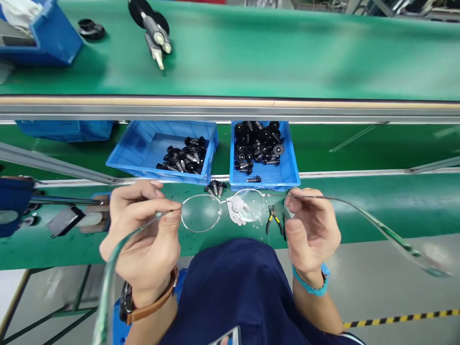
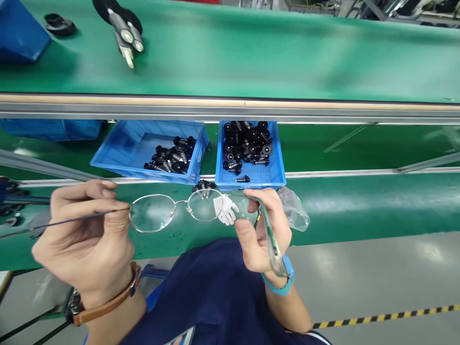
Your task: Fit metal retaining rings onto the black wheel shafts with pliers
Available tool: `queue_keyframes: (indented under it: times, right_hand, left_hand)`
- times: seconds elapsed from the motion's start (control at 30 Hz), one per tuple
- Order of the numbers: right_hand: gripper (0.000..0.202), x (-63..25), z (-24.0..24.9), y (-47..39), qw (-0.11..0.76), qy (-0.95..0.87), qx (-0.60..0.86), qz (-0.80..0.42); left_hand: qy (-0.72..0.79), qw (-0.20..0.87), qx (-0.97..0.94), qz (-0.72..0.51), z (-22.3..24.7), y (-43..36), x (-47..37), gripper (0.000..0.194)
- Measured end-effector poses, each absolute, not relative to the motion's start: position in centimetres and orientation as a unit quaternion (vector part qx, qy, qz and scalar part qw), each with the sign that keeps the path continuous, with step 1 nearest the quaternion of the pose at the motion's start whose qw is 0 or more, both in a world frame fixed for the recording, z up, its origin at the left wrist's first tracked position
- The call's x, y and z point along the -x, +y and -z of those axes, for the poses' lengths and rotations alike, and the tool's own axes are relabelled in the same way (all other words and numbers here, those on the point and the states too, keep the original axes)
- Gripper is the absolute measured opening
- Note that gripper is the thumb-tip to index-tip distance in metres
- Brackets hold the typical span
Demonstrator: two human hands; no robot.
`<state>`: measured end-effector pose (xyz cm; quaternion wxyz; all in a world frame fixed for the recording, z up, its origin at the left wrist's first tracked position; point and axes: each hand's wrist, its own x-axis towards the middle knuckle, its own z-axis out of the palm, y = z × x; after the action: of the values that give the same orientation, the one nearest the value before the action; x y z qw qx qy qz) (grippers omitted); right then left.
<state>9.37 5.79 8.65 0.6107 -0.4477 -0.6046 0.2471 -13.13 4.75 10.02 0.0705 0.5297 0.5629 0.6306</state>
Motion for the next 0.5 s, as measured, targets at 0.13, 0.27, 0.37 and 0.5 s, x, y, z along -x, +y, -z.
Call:
queue_keyframes:
  times: [0.13,0.27,0.37,0.5]
  right_hand:
    - [0.032,-9.4,-8.4,6.2,0.606,-0.624,0.419,-0.258]
    - [0.026,-9.2,-9.1,6.6,0.623,-0.632,0.390,-0.247]
    - [0.019,-8.9,-9.6,6.9,0.643,-0.620,0.383,-0.237]
    - [0.015,-9.5,-11.0,6.3,0.627,-0.639,0.389,-0.217]
  left_hand:
    - [0.538,0.087,-0.553,-0.630,-10.2,4.6,12.9,0.017]
    - [0.515,0.099,-0.553,-0.647,-10.0,4.9,12.7,0.013]
    - [0.502,0.103,-0.543,-0.665,-9.7,5.1,12.4,0.008]
    - [0.500,0.105,-0.513,-0.690,-10.1,4.8,11.8,0.009]
